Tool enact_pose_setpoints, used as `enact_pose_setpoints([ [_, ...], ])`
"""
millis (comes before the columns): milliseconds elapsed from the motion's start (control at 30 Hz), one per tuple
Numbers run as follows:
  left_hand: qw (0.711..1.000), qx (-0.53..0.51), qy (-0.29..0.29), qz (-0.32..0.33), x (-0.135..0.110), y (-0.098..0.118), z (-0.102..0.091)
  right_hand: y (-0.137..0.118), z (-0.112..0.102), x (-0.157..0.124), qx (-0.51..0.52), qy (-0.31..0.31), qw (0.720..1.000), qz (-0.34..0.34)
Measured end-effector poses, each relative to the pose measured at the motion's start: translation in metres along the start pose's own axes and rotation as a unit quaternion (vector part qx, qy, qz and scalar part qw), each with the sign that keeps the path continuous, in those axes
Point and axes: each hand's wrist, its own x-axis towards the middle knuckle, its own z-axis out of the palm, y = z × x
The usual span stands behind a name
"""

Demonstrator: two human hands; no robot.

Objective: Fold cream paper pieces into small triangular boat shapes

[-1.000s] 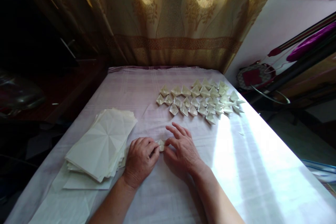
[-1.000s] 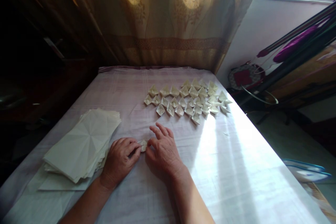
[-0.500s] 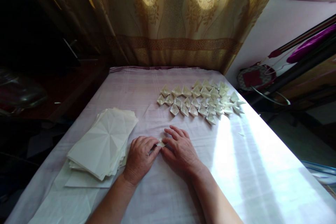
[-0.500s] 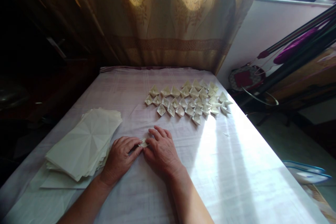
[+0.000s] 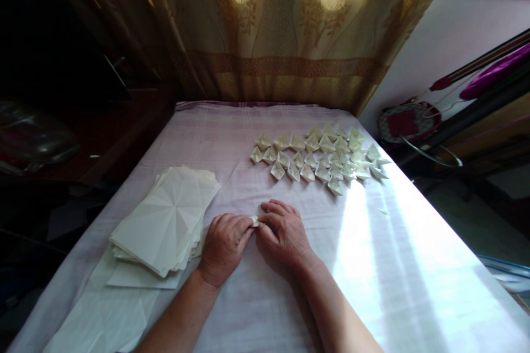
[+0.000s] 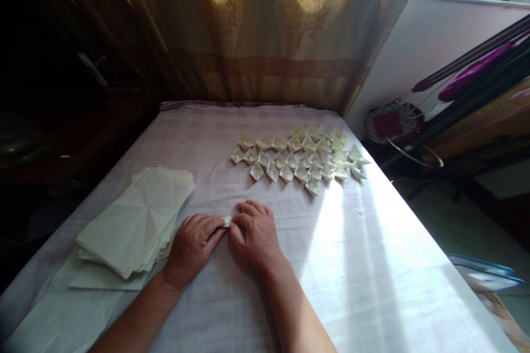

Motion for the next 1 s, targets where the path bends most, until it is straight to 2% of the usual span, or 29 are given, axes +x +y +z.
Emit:
enact_pose_setpoints([
  [367, 0.999, 0.035, -0.009, 0.02, 0.0, 0.001, -0.001, -0.003, 0.002, 0.004, 0.058, 0.004, 0.995, 0.076],
  [633, 0.998, 0.048, -0.009, 0.026, 0.0, 0.001, 0.0, -0.003, 0.003, 0.013, 0.06, -0.005, 0.993, 0.1],
  [1000, 0.997, 0.059, -0.013, 0.049, -0.006, -0.001, 0.002, -0.003, -0.017, 0.032, 0.035, -0.112, 0.98, 0.159],
])
